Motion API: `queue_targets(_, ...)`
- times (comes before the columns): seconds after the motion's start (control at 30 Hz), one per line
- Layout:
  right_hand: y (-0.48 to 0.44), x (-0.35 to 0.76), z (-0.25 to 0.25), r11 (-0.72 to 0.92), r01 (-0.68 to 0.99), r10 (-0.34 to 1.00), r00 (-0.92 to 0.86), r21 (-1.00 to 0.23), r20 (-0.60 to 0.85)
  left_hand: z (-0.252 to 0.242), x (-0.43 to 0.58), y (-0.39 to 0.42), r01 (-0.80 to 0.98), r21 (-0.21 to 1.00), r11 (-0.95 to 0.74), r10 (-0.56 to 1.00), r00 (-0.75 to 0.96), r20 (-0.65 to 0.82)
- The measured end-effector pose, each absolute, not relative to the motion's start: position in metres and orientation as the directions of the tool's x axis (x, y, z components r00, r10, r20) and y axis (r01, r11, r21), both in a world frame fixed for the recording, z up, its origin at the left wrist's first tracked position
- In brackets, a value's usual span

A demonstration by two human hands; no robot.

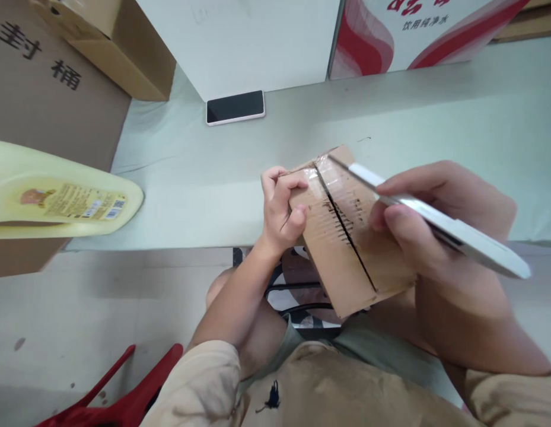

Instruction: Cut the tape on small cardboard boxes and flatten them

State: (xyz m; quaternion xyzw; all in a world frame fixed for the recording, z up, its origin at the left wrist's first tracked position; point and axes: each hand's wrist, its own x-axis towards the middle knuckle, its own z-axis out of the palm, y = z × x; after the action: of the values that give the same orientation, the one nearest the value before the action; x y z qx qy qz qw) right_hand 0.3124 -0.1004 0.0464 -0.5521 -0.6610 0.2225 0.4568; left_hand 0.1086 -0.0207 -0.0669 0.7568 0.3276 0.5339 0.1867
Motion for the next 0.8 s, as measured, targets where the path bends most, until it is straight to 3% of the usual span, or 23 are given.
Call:
queue_targets(0.27, -0.090, 0.296, 0.048, 0.433, 0.717, 0.873, -0.184, -0.546, 0.451, -0.068, 0.106, -0.024, 0.388, 0.586, -0.712, 0.692, 0.245, 0.679)
queue_targets(0.53, -0.092, 0.296, 0.048, 0.399, 0.761, 0.883, -0.168, -0.512, 0.439, -0.070, 0.109, -0.022, 0.316, 0.621, -0.717, 0.693, 0.229, 0.683)
queue_targets(0.8, -0.089, 0.294, 0.050, 0.397, 0.716, 0.895, -0.164, -0.575, 0.415, -0.069, 0.110, -0.024, 0.288, 0.673, -0.681, 0.729, 0.191, 0.657)
